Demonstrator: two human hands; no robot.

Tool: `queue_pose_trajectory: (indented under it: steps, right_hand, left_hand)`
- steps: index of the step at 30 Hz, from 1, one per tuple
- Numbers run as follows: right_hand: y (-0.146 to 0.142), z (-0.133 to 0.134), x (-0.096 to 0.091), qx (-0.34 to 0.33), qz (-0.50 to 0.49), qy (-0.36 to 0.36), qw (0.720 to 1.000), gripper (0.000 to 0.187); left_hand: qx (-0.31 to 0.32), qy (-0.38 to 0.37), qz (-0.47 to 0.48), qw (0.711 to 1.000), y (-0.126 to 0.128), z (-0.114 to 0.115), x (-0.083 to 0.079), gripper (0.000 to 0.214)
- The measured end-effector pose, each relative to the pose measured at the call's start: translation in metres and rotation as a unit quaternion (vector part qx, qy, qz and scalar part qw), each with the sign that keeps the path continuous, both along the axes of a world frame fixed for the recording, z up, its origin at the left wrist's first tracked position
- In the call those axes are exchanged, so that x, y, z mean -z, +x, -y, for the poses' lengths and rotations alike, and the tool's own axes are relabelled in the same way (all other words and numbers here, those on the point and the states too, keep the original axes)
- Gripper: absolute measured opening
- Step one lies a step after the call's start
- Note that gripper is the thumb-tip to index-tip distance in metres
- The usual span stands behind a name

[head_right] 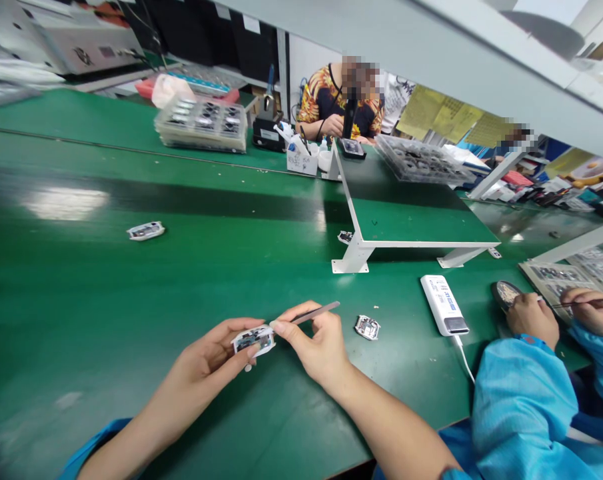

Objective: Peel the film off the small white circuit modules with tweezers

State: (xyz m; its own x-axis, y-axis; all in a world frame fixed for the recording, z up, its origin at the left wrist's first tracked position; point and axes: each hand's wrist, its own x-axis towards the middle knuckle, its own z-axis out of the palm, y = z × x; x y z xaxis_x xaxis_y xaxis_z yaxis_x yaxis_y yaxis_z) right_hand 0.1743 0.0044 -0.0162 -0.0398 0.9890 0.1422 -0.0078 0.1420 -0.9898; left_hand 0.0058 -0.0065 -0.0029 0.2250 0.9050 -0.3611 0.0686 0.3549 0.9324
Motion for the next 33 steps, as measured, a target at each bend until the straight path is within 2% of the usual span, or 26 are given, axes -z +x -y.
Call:
queue_pose_trajectory:
  steps: [7,11,17,23,33]
  right_hand:
    - [0.0003,0.0018,-0.0042,-0.001,0.050,0.041,0.998,0.008]
    - [-0.0017,0.0040,-0.0040,0.003,0.060,0.057,0.997,0.007]
    - [-0.0051,0.0067,-0.0052,0.011,0.082,0.077,0.994,0.007]
    - [-0.0033,0.0034,-0.0077,0.017,0.097,0.106,0.989,0.004]
    - [-0.0028,0.0005,-0.0007,-0.022,0.047,0.015,0.999,0.010]
  left_hand:
    - [-0.010,-0.025,0.021,0.999,-0.0009,-0.0021,0.0011,0.049]
    - [-0.037,-0.041,0.025,0.998,0.0012,-0.0013,0.0033,0.054]
    - [-0.041,-0.024,0.005,0.999,0.0013,0.0001,0.0099,0.053]
    - [-0.049,-0.032,0.020,0.998,0.0019,0.0006,0.0089,0.051]
    - [-0.016,-0.037,0.051,0.998,0.0003,0.0041,0.0060,0.044]
